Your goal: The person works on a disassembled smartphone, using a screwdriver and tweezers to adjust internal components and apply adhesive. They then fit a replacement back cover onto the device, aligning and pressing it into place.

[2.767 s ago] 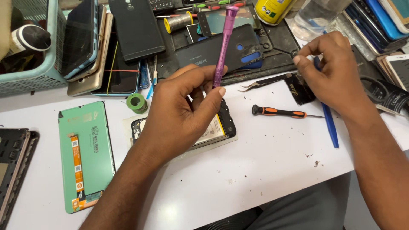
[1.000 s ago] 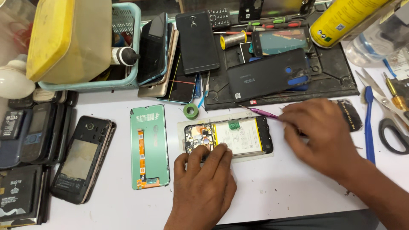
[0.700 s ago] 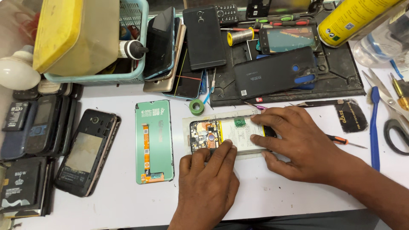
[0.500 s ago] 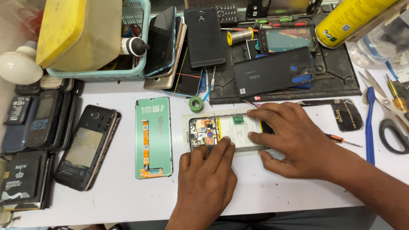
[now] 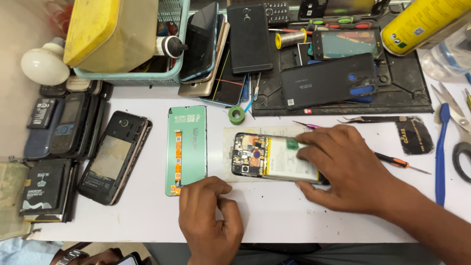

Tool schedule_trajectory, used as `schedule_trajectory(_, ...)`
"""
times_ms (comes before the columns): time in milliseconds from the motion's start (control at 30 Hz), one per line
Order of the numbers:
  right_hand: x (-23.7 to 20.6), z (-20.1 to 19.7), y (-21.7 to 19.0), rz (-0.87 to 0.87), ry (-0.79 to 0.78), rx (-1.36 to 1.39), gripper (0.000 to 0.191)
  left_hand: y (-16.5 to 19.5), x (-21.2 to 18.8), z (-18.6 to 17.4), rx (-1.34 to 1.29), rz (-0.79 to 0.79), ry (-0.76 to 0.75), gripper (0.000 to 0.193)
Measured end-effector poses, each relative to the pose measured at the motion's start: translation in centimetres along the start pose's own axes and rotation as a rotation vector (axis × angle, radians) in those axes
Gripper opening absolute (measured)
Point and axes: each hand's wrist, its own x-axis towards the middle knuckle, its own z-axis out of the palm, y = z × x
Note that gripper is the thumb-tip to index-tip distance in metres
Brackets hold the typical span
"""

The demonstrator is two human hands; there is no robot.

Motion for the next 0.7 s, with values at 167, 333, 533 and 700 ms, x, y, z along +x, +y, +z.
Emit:
schedule_trajectory(167, -0.5, 0.0, 0.0, 0.057, -0.081, 0.039, 0.062, -0.2, 0.2, 0.5, 0.078, -0.005, -0.039, 0.023)
schedule_trajectory(333, 0.0, 0.0, 0.9, 0.019, -0.117, 0.069, 0.071, -0.1, 0.3, 0.9, 0.164, 0.003, -0.080, 0.025)
schedule_trajectory(533, 1.1, 0.3, 2.3, 0.050, -0.194, 0.128, 0.073, 0.1, 0.3, 1.4, 0.297, 0.025, -0.094, 0.030)
schedule_trajectory(700, 1.5, 0.3, 2.8, 0.006, -0.157, 0.167, 0.078, 0.3, 0.6, 1.3, 0.323, 0.052, -0.099, 0.029)
